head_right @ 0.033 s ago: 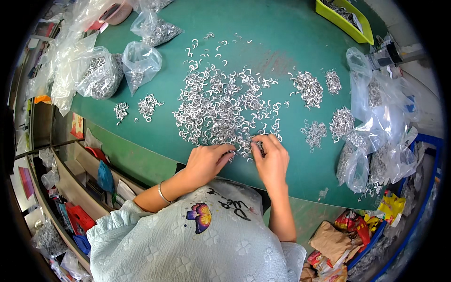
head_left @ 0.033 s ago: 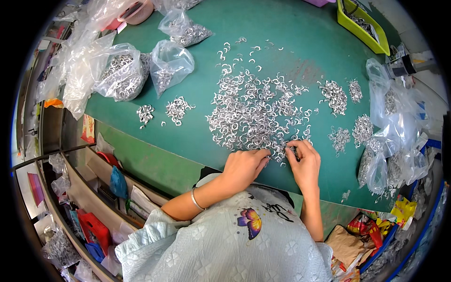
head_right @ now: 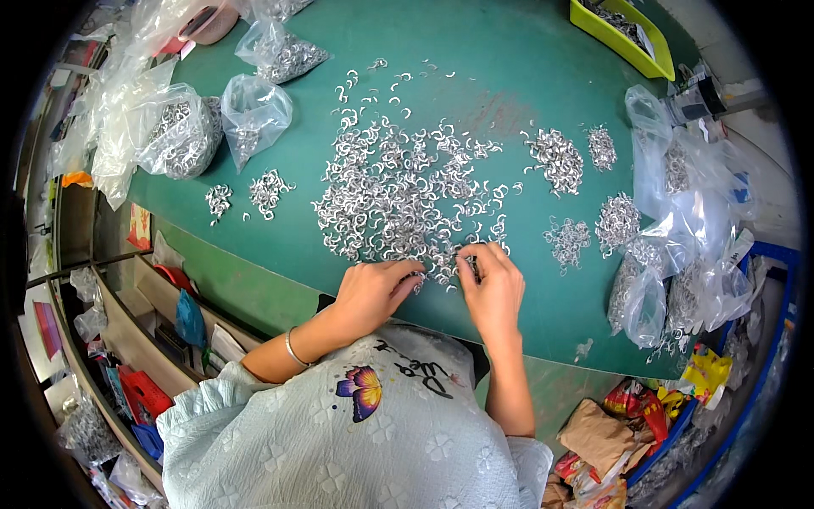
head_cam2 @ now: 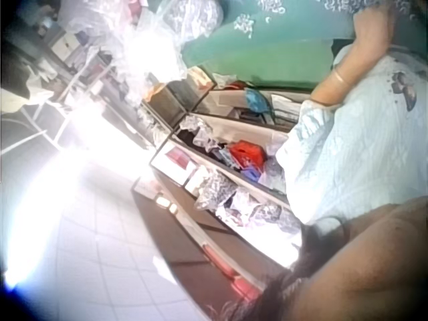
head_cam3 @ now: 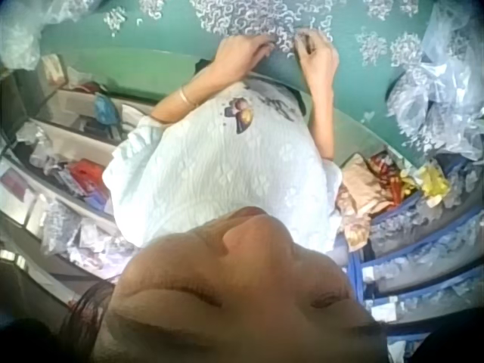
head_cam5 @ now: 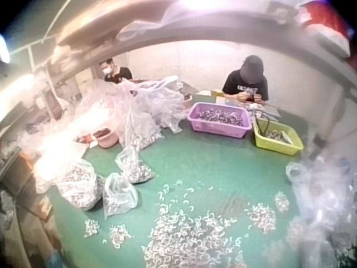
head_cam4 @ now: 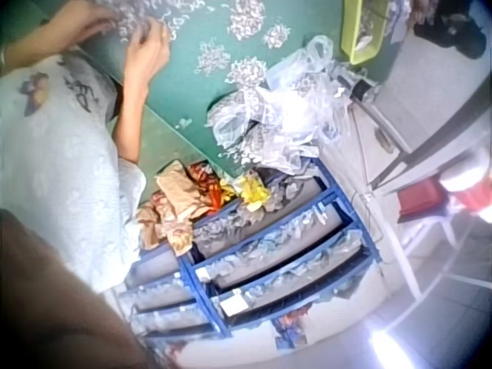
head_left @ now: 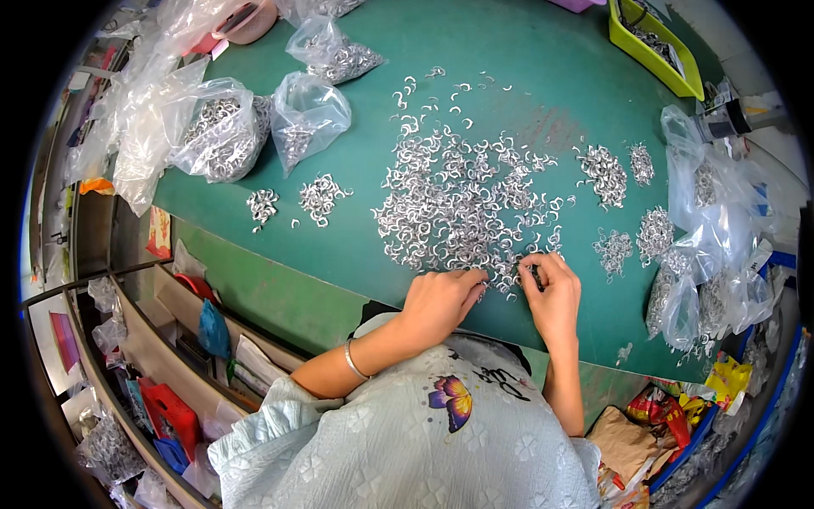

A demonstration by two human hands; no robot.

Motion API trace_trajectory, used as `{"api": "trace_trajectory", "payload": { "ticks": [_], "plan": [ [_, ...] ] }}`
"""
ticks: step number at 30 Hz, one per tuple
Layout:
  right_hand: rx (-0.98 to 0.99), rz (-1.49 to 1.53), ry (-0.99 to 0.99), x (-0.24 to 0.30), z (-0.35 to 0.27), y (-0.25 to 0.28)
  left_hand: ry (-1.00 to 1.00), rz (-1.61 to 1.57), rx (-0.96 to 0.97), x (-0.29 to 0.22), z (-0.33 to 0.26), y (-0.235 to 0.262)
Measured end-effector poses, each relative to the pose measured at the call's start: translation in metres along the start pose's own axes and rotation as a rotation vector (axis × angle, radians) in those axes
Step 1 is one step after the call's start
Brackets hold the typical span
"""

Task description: The person sorts small C-shaped metal components on a green work surface by hand, picking up individual pieces and moving them into groups.

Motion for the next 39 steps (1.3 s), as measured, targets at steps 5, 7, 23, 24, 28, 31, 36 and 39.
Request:
{"api": "trace_trajectory", "payload": {
  "ticks": [5,7,23,24,28,31,36,39],
  "plan": [
    [-0.036,0.213,-0.142,-0.015,0.002,0.008,-0.031,-0.011,-0.005,0.0,0.001,0.002],
    [-0.043,0.317,-0.225,-0.027,0.0,0.008,-0.027,-0.019,-0.018,0.0,0.002,0.003],
    [-0.096,-0.059,-0.102,-0.019,-0.002,0.026,0.029,0.042,-0.058,0.001,0.002,0.006],
    [-0.117,-0.152,-0.074,-0.019,-0.002,0.024,0.038,0.057,-0.071,0.001,0.003,0.006],
    [-0.117,-0.233,-0.065,-0.016,-0.001,0.017,0.004,0.069,-0.088,0.003,0.001,0.005],
    [-0.121,-0.195,-0.074,-0.021,-0.001,0.019,0.006,0.061,-0.085,0.005,0.001,0.005],
    [-0.1,-0.082,-0.097,-0.022,-0.002,0.021,-0.005,-0.009,-0.12,-0.007,0.009,0.008],
    [-0.054,-0.101,-0.104,-0.019,-0.003,0.018,-0.053,0.062,-0.055,-0.005,0.011,-0.001]
  ]
}}
Point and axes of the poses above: each hand's wrist, its own z-axis towards the middle knuckle, its own y-axis out of the back of the hand, x = y × z, the point moved 6 cm from there along z, towards the middle knuckle, and after that the axes turned 12 degrees about -x, right-handed, at the moved point
